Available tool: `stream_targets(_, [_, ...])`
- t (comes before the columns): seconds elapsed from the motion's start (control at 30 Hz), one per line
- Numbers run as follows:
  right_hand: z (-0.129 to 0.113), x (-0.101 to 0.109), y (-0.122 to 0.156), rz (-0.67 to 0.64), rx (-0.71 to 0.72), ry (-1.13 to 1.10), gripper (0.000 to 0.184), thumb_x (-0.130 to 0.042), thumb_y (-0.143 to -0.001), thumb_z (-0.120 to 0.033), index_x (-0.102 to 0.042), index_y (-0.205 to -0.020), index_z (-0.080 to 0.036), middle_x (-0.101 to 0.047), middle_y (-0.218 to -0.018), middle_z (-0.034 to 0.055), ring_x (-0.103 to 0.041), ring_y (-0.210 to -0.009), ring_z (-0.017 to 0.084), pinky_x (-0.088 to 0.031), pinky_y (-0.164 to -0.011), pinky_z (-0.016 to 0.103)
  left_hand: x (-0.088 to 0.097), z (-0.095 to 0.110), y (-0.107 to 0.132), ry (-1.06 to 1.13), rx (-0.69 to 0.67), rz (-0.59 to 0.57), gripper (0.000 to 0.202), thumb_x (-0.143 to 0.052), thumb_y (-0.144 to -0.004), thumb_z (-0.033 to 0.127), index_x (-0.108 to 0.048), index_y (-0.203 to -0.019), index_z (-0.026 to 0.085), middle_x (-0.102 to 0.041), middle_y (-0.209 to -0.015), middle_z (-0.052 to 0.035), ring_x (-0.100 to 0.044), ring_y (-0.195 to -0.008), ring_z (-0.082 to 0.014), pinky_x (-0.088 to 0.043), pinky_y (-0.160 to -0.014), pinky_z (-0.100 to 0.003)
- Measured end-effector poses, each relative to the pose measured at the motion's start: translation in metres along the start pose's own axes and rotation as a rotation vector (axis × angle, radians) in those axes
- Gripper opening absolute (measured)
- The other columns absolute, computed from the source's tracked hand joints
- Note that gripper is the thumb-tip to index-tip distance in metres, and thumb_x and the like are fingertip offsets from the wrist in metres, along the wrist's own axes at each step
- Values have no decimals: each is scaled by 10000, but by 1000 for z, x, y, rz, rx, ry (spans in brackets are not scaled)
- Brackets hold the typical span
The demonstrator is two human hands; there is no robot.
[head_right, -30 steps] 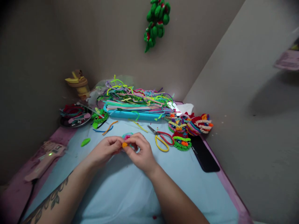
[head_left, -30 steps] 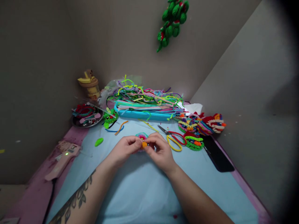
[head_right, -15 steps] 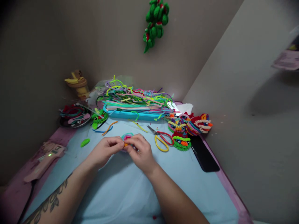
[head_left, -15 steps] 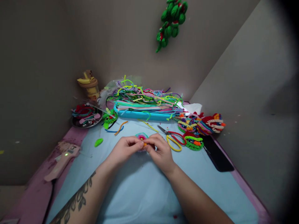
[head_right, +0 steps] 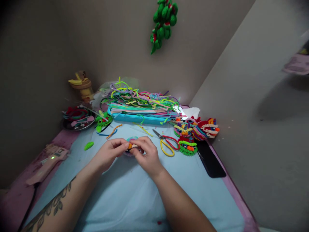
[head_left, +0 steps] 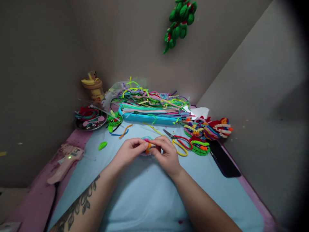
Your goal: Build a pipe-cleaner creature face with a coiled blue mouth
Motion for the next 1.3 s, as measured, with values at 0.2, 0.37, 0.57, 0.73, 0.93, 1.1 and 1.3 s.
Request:
stream_targets(0.2, [-3, 1, 1, 31, 51, 63, 134, -606, -818, -180, -686, -907, -241, -616, -830, 37, -571, -704, 146, -480, -561, 265, 1, 0, 1, -9, 8, 0, 300, -685, -718, 423, -626, -630, 142, -592, -596, 0, -503, -590, -117, -383, -588, -241])
stream_targets(0.37, [-6, 1, 2, 42, 130, 108, 158, -573, -837, -158, -681, -913, -245, -642, -827, 40, -603, -770, 169, -512, -658, 309, -2, 0, 1, 2, 30, -4, 335, -689, -706, 441, -594, -574, 149, -505, -511, 32, -447, -534, -100, -353, -549, -233])
stream_targets(0.57, [-7, 1, 2, 66, 127, 96, 129, -582, -835, -158, -684, -861, -233, -637, -783, 34, -604, -746, 159, -517, -664, 304, -2, -3, 1, -11, 3, 12, 304, -698, -710, 421, -626, -628, 137, -572, -586, 6, -480, -572, -107, -373, -572, -230])
stream_targets(0.73, [-4, 1, 1, 46, 97, 114, 150, -592, -833, -202, -692, -938, -242, -650, -854, 51, -612, -768, 168, -529, -663, 313, 2, -3, 0, -63, -26, 43, 288, -689, -721, 414, -646, -686, 132, -635, -647, -26, -548, -624, -136, -427, -615, -246])
stream_targets(0.93, [-6, 1, 1, 26, 163, 170, 165, -604, -832, -192, -677, -967, -251, -645, -861, 50, -608, -808, 178, -523, -724, 338, 6, 0, -1, -155, -55, 57, 280, -702, -698, 412, -659, -703, 135, -658, -678, -32, -585, -641, -152, -452, -631, -256])
stream_targets(1.1, [-3, 1, 0, -13, 159, 181, 149, -586, -838, -171, -653, -959, -227, -626, -858, 55, -596, -818, 178, -511, -711, 324, 8, 1, 0, -234, -53, 60, 361, -584, -776, 474, -656, -677, 135, -616, -620, -13, -528, -603, -134, -394, -583, -236])
stream_targets(1.3, [14, 10, -3, -160, 87, 190, 124, -570, -846, -178, -636, -946, -208, -597, -863, 56, -581, -807, 171, -498, -686, 301, 22, 12, -1, -355, -104, 165, 251, -640, -748, 395, -694, -794, 154, -670, -750, -39, -571, -708, -172, -420, -653, -254])
Point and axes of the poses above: each hand's wrist, its own y-axis away from the middle knuckle, its own x-axis out of the back of the hand, z = x × y, the point moved 6 cm from there along -y, towards the middle knuckle
